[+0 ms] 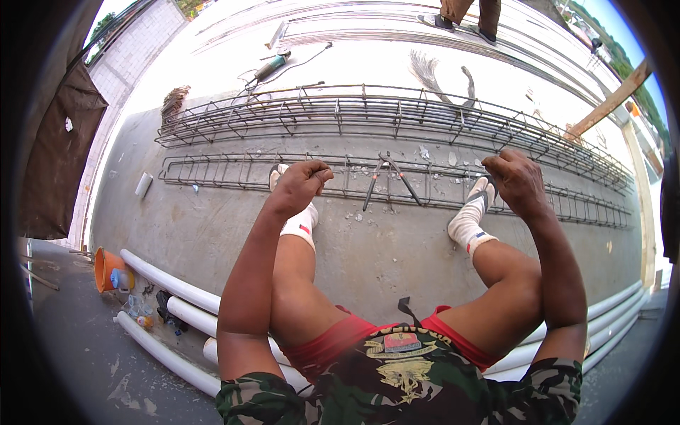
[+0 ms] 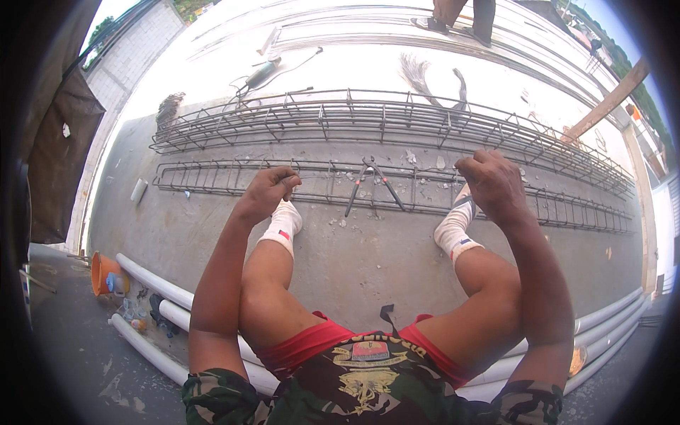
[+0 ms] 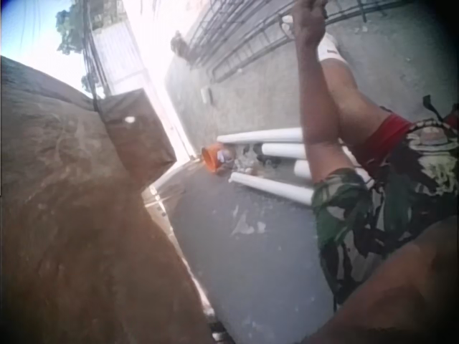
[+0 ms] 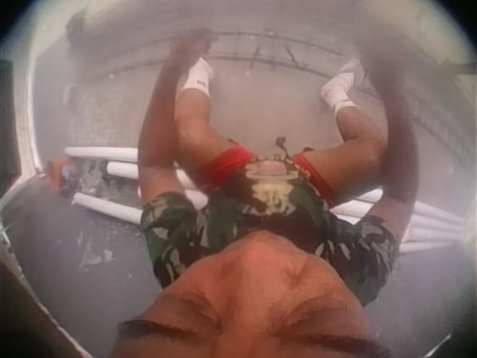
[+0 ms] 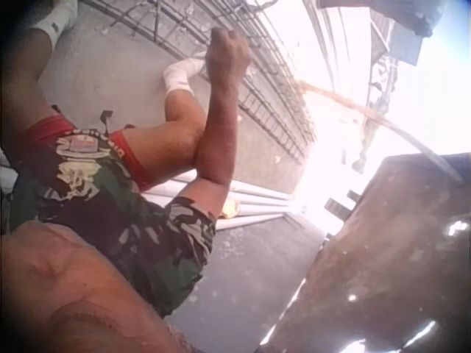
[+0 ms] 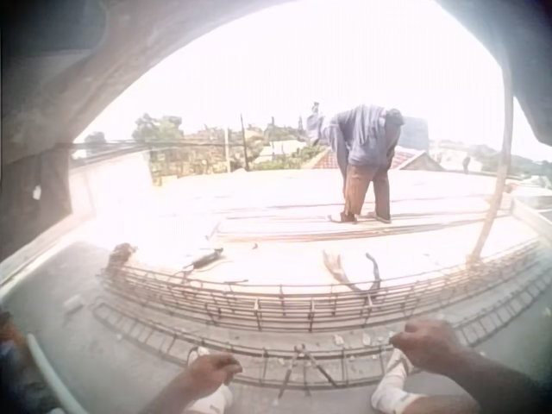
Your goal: The person ties steel rebar bars together using wire and pliers to form a ladder-like rebar cage. They repeatedly wrap wire around intersections and twist it tight with pliers, working along the length of the structure.
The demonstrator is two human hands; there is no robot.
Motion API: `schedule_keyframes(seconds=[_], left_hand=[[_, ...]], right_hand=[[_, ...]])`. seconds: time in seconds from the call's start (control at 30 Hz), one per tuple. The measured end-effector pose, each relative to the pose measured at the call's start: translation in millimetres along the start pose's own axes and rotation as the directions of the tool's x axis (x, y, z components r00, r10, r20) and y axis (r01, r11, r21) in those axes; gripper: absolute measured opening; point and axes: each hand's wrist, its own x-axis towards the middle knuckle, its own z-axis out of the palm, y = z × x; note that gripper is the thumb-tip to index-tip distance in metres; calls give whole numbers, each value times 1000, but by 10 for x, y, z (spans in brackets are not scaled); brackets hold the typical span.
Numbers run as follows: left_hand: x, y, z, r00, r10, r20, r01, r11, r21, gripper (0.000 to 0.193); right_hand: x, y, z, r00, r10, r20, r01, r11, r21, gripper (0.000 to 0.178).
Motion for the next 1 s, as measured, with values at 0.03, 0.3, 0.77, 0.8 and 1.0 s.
schedule_keyframes(seconds=[0.03,0.3,0.77,0.8,1.0], left_hand=[[3,-15,6,1000,5,-22,-6,1000,-26,21],[-107,23,-37,987,146,-62,-133,975,176,15],[-100,153,-17,903,352,-246,-340,936,95,11],[-90,242,26,884,398,-246,-375,917,137,11],[-85,223,-269,842,332,-425,-198,923,329,10]], right_hand=[[-1,-8,-1,1000,0,-11,0,1000,-3,8],[409,-95,-820,878,-274,392,-251,433,866,18],[1157,127,-678,981,179,79,-193,950,245,25],[1123,279,-492,994,31,109,-23,997,-77,20],[1082,-310,-897,569,-369,735,-59,873,484,24]])
